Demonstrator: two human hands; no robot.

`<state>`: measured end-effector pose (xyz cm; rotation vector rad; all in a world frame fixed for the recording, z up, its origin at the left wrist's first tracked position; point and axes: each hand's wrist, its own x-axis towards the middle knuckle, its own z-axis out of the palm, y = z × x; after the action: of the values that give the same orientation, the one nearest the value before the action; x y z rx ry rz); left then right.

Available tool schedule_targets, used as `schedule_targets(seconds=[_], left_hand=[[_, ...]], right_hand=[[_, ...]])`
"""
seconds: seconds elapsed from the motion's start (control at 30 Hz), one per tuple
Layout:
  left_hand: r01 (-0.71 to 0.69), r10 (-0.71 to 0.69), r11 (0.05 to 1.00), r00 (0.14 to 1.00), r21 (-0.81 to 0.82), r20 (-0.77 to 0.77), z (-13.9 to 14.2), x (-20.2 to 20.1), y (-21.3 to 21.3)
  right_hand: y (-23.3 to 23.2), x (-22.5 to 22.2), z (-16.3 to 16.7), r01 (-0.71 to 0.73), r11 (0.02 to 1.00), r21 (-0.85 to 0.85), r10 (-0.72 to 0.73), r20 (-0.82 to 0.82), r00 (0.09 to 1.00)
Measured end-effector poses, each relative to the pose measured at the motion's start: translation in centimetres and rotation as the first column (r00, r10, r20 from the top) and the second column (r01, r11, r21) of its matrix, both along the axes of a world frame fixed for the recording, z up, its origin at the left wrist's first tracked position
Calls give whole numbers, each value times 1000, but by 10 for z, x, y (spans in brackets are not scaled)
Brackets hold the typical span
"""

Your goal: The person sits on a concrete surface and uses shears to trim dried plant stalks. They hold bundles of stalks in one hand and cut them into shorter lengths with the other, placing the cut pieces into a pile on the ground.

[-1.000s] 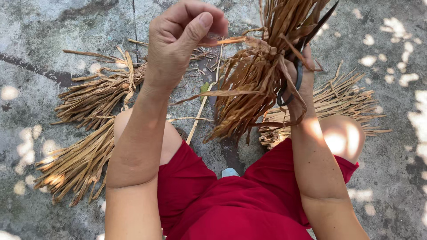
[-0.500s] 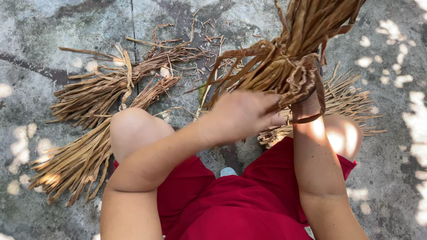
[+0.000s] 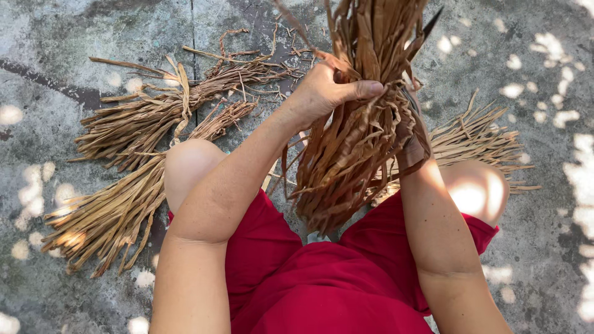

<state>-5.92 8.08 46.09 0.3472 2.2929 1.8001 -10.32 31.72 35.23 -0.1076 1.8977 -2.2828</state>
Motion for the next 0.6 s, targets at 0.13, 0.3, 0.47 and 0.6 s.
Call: schedule_targets(seconds=[0.13,0.3,0.47,0.6], left_hand=[[-171,185,962,982,-213,46,-7,-9,-10],[-268,267,948,963,173,29,-7,-22,-33],[-342,394,905,898,251,-196,-9,-28,-44],[-404,446,886,877,228,-178,-9,-31,-44]], right_hand=[[24,-12,30,22,971,237,-14,-33,999],[45,21,76,352,929,112,-321,-227,920],[14,64,101,155,981,115,-83,-473,877],[-23,96,95,-260,931,258,331,-292,897]])
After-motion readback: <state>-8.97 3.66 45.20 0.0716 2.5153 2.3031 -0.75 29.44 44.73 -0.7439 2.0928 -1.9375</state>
